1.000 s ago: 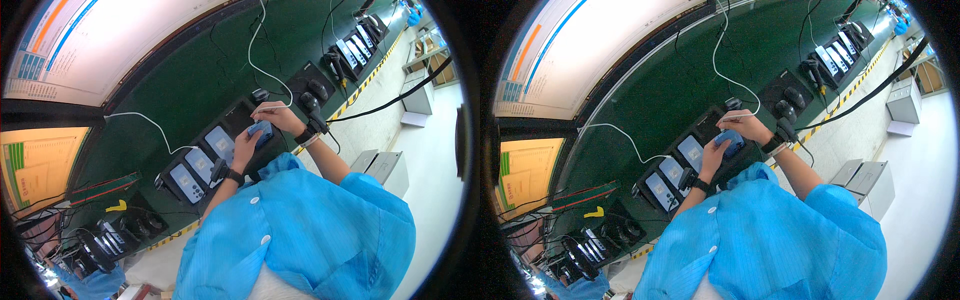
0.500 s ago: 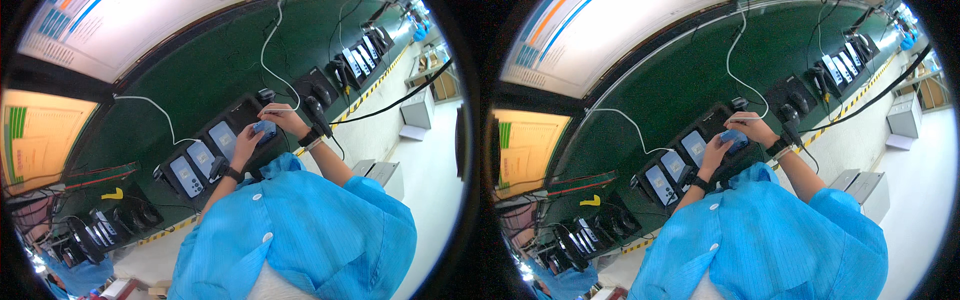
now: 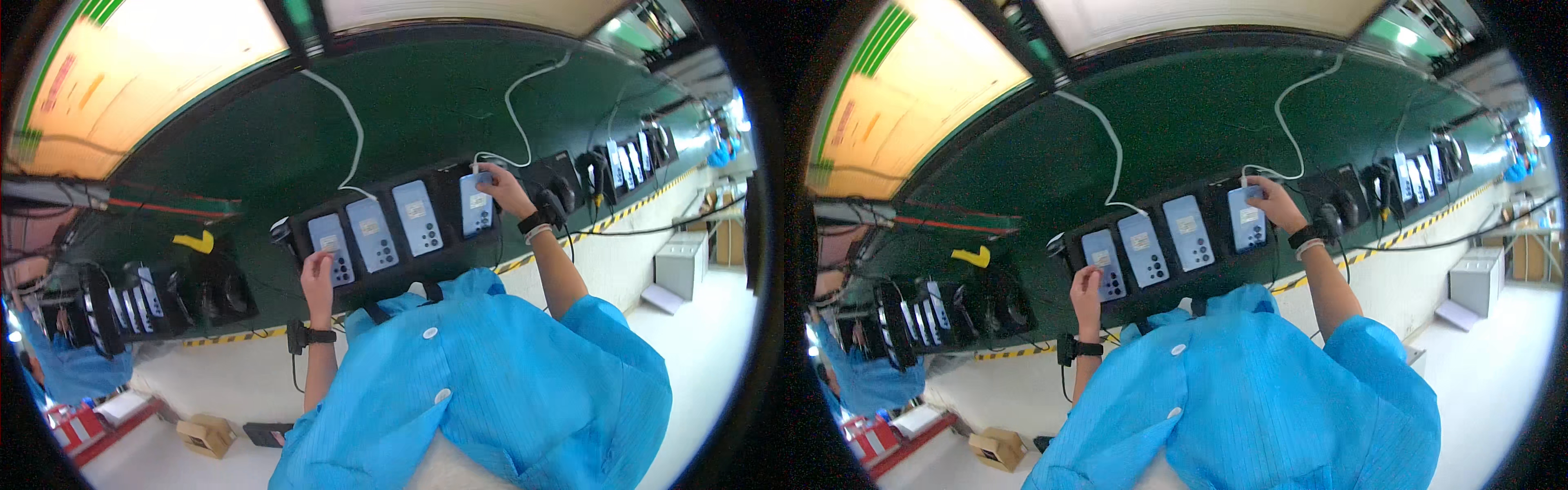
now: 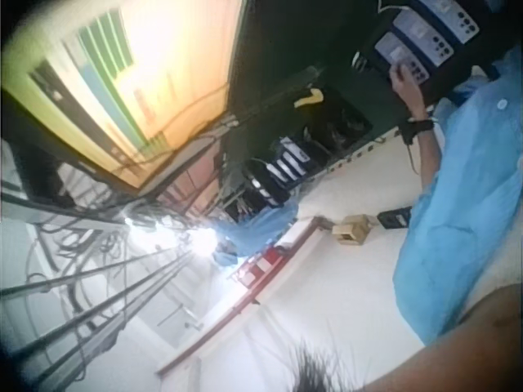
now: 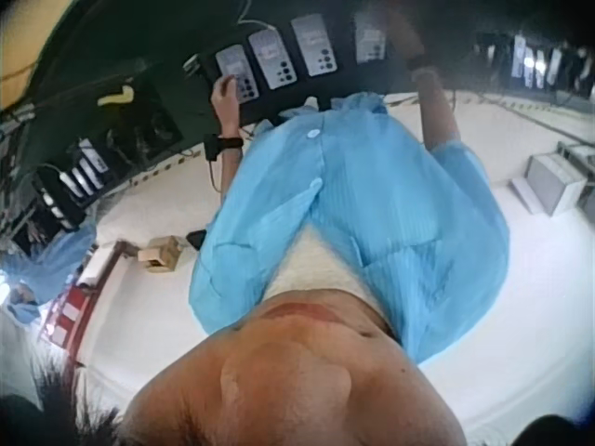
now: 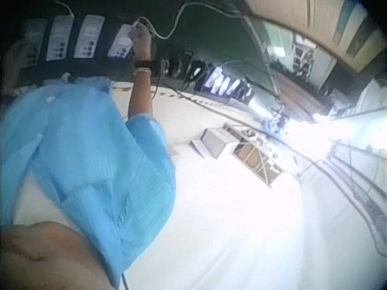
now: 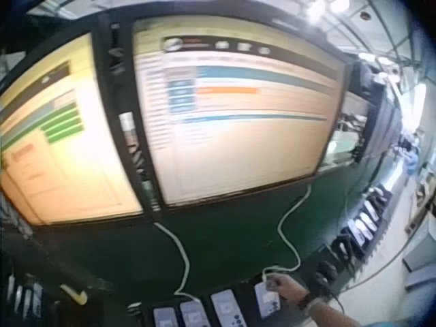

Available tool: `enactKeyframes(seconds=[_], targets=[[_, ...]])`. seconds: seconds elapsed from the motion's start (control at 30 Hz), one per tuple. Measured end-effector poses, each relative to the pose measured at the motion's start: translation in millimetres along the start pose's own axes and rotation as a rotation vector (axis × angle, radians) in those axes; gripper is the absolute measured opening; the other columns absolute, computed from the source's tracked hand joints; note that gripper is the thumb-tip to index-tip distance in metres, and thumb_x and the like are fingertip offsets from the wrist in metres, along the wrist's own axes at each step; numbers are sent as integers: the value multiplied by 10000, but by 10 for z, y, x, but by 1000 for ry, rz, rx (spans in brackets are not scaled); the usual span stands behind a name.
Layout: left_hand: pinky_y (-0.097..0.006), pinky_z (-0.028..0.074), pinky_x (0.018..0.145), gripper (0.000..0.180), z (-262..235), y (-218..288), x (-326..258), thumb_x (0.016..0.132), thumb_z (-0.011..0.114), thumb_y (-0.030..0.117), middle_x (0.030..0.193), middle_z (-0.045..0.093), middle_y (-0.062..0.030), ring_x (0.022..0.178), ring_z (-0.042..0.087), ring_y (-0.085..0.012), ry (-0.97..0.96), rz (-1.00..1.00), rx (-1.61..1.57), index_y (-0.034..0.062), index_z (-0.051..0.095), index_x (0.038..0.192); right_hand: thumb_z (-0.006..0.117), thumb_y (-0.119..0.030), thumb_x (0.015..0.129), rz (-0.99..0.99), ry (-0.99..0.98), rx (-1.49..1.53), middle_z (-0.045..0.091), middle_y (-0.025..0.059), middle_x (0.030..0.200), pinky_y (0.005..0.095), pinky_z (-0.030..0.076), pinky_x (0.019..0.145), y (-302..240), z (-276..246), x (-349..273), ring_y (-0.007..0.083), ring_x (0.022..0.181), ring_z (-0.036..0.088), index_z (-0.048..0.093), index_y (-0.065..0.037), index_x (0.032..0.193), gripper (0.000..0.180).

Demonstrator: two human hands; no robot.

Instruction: Scanning smartphone barcodes and connecting them to charging cables on a production line.

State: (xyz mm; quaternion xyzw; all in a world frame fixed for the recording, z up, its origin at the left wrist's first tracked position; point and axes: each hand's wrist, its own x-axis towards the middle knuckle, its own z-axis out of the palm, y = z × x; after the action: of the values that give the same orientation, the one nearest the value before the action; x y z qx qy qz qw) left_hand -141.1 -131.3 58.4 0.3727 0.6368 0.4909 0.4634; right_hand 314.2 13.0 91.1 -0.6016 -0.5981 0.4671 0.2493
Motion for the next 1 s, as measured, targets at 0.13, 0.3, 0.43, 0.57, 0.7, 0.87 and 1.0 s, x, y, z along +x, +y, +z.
enactKeyframes(seconds=[0.13,0.3,0.43,0.57,0.7,0.87,1.0], targets=[[-347,488,885,248,-488,-98,-26,921,609,115,1066,632,-148,989,625,-234,312,24,329,-36,596,1117,682,-20,836,-18,160,146,645,99,1159,311,478,911,-48,239,475,184,1050,608,570,30,1266,447],[-391,430,989,475,-663,-311,212,890,665,202,1163,598,-218,1105,575,-307,360,46,573,-47,503,1260,785,-180,771,-292,198,-330,585,194,1222,438,429,1026,-549,1306,627,362,1195,525,645,-22,1167,449],[-361,421,992,530,-669,-434,638,852,683,193,1216,589,-191,1109,564,-279,218,-256,132,-67,496,1274,707,-268,866,-342,-66,-385,527,221,1339,442,383,1086,-950,2239,771,404,1234,489,627,-16,1206,431],[-338,475,888,465,-868,-428,736,844,641,148,1081,626,-121,969,598,-219,99,-322,-60,-45,516,1248,613,-170,916,-377,-149,-366,549,269,1271,485,396,1067,-1228,2631,901,433,1150,522,626,24,1102,269],[-312,494,758,381,-1038,-371,451,842,624,114,948,629,-83,804,608,-172,-36,-319,-50,-38,518,1175,700,-317,855,-702,-111,-568,481,275,1348,558,242,1155,-1233,2950,700,432,1313,399,556,38,1034,422],[-281,477,579,180,-1002,-240,-118,812,615,51,794,600,-44,622,574,-130,-57,-455,-79,17,534,970,758,-448,793,-576,-253,-739,388,226,1460,541,109,1210,-1098,3091,603,390,1449,241,476,-5,1073,595],[-272,465,558,216,-824,-134,-325,810,634,70,784,598,-32,613,562,-116,-97,-478,-47,13,545,998,780,-465,762,-597,-235,-728,411,205,1437,539,117,1208,-1070,3065,630,373,1446,253,473,-24,1048,609]])
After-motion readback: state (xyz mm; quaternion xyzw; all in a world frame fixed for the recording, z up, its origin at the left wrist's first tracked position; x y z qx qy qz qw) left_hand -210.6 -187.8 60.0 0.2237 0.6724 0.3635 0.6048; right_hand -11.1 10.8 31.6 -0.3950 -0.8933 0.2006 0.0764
